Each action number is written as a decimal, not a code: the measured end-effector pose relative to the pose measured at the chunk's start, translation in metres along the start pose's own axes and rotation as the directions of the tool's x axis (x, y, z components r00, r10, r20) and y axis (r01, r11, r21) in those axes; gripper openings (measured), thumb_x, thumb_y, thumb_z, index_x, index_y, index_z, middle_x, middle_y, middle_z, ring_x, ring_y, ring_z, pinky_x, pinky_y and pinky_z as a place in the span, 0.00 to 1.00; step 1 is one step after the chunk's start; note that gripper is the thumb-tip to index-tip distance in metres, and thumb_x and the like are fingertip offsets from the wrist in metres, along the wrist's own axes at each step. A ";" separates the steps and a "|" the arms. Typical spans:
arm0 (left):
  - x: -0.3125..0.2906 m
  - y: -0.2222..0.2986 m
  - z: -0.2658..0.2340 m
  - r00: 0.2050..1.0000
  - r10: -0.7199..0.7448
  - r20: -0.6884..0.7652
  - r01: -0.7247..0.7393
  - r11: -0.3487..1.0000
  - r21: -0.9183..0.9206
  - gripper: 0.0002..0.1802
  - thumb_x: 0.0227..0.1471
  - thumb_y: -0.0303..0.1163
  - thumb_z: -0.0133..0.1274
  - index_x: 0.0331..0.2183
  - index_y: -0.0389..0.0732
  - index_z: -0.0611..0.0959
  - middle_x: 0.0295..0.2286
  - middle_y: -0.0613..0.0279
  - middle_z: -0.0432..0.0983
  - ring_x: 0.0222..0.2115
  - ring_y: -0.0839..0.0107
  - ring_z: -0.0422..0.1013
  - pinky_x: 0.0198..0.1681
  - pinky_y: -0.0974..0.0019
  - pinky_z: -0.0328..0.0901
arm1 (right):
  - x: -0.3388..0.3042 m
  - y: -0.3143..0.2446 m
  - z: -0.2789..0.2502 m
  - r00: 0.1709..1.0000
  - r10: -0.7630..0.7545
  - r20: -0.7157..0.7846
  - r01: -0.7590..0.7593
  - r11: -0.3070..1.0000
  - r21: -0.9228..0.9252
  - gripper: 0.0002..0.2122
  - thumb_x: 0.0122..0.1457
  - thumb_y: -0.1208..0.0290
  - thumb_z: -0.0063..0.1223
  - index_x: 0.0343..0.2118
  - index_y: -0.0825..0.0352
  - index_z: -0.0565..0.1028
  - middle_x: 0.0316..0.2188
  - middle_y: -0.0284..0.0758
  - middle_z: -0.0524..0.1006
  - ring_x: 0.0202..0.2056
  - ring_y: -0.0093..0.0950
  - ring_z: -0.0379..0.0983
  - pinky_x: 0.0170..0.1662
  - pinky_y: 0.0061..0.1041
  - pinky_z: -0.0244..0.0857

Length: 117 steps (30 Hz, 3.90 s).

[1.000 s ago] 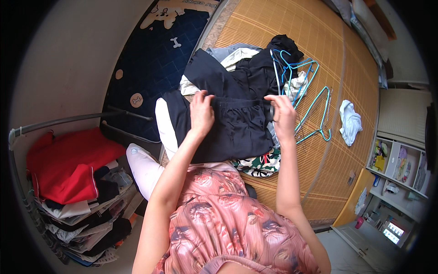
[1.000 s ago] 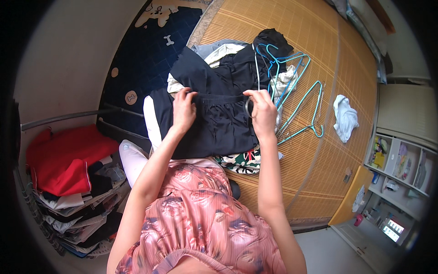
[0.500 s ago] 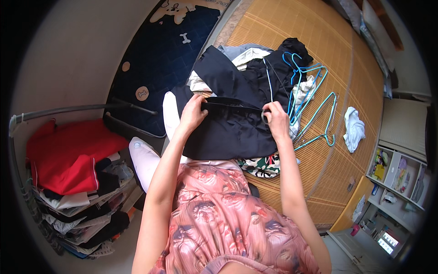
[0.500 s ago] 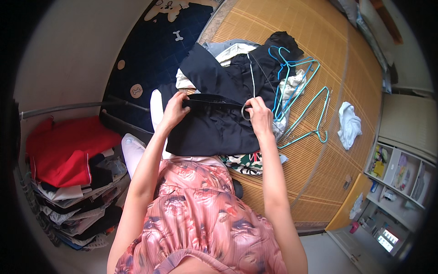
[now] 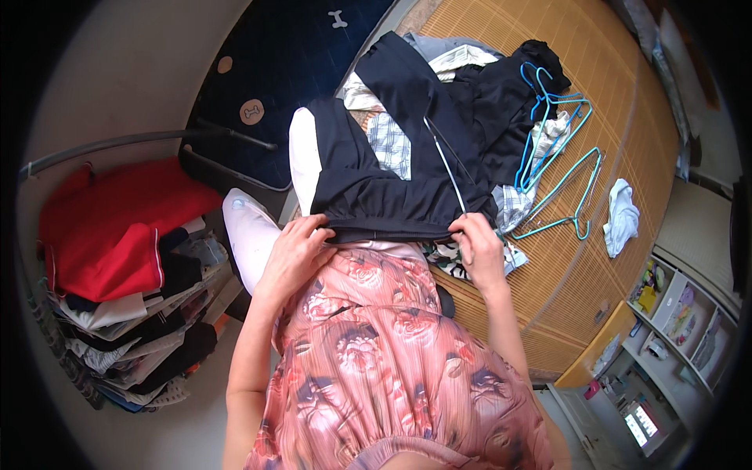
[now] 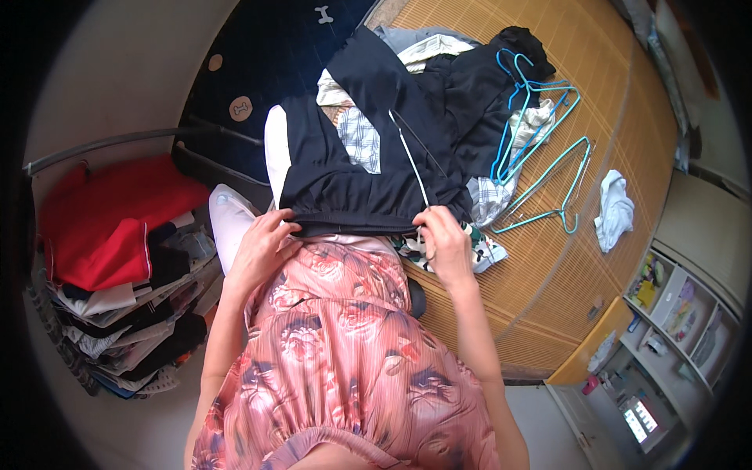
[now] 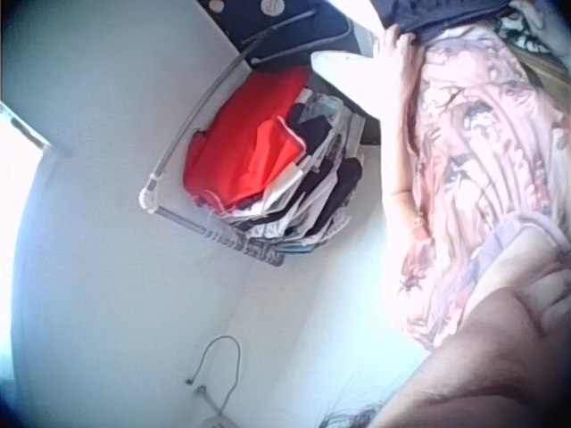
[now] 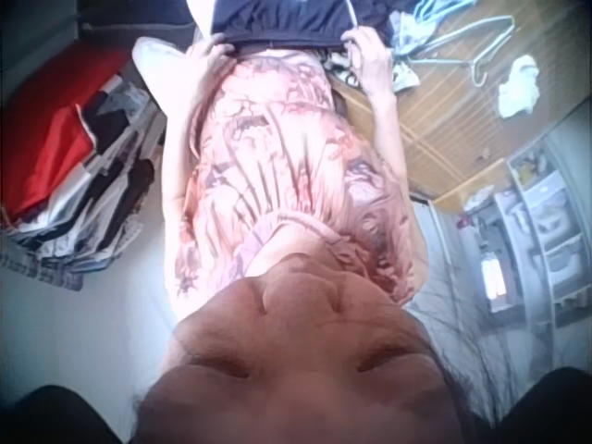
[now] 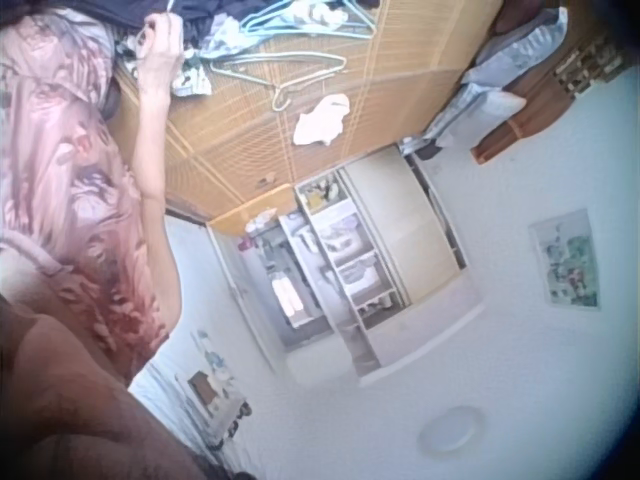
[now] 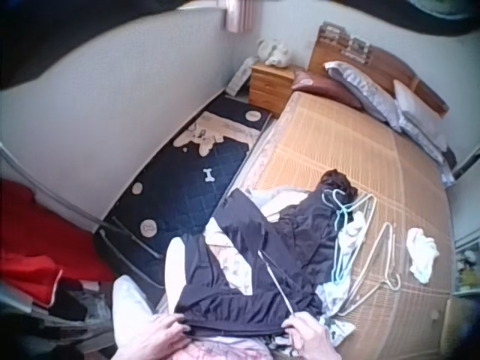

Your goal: The person takes a shirt off a clothes rack, then puts pants and a plaid shirt onto hangers one at a time, buttons the plaid shirt, and hangs the clothes onto the rack.

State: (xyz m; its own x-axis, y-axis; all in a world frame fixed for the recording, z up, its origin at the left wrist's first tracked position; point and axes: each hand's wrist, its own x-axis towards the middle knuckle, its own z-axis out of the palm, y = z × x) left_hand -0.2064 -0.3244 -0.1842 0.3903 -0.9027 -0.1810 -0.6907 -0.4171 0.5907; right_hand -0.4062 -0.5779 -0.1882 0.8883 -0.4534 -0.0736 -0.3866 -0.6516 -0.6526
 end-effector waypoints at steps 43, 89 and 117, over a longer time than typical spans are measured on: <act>0.051 0.017 -0.031 0.846 -0.509 -0.157 0.185 0.557 -0.810 0.13 0.43 0.20 0.53 0.36 0.36 0.79 0.26 0.66 0.75 0.29 0.81 0.70 0.34 0.77 0.64 | 0.039 -0.032 -0.024 0.964 -0.155 -0.214 0.264 0.608 0.749 0.05 0.53 0.84 0.49 0.31 0.68 0.75 0.26 0.36 0.69 0.24 0.23 0.69 0.28 0.16 0.64; -0.070 -0.063 -0.270 0.061 -0.181 -0.981 -0.240 0.952 -0.191 0.14 0.52 0.34 0.55 0.36 0.34 0.82 0.25 0.73 0.73 0.26 0.86 0.65 0.31 0.81 0.61 | 0.291 -0.392 -0.064 0.315 -0.946 -0.075 0.860 0.251 0.444 0.06 0.55 0.78 0.46 0.33 0.67 0.75 0.23 0.30 0.73 0.28 0.20 0.69 0.35 0.19 0.63; -0.121 -0.127 -0.179 0.364 -0.395 -0.844 -0.800 0.332 -0.500 0.11 0.54 0.35 0.51 0.35 0.38 0.79 0.29 0.66 0.78 0.31 0.80 0.73 0.36 0.77 0.69 | 0.349 -0.384 0.036 0.489 -0.862 0.130 0.637 0.455 0.622 0.10 0.59 0.64 0.50 0.34 0.64 0.78 0.23 0.28 0.74 0.28 0.17 0.68 0.38 0.18 0.64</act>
State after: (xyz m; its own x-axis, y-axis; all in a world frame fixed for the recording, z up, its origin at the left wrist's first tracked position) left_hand -0.0568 -0.1428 -0.0968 0.9284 -0.0744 0.3641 -0.2371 0.6359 0.7345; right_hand 0.0611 -0.4639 0.0101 0.8002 0.4192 0.4290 0.5444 -0.2075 -0.8127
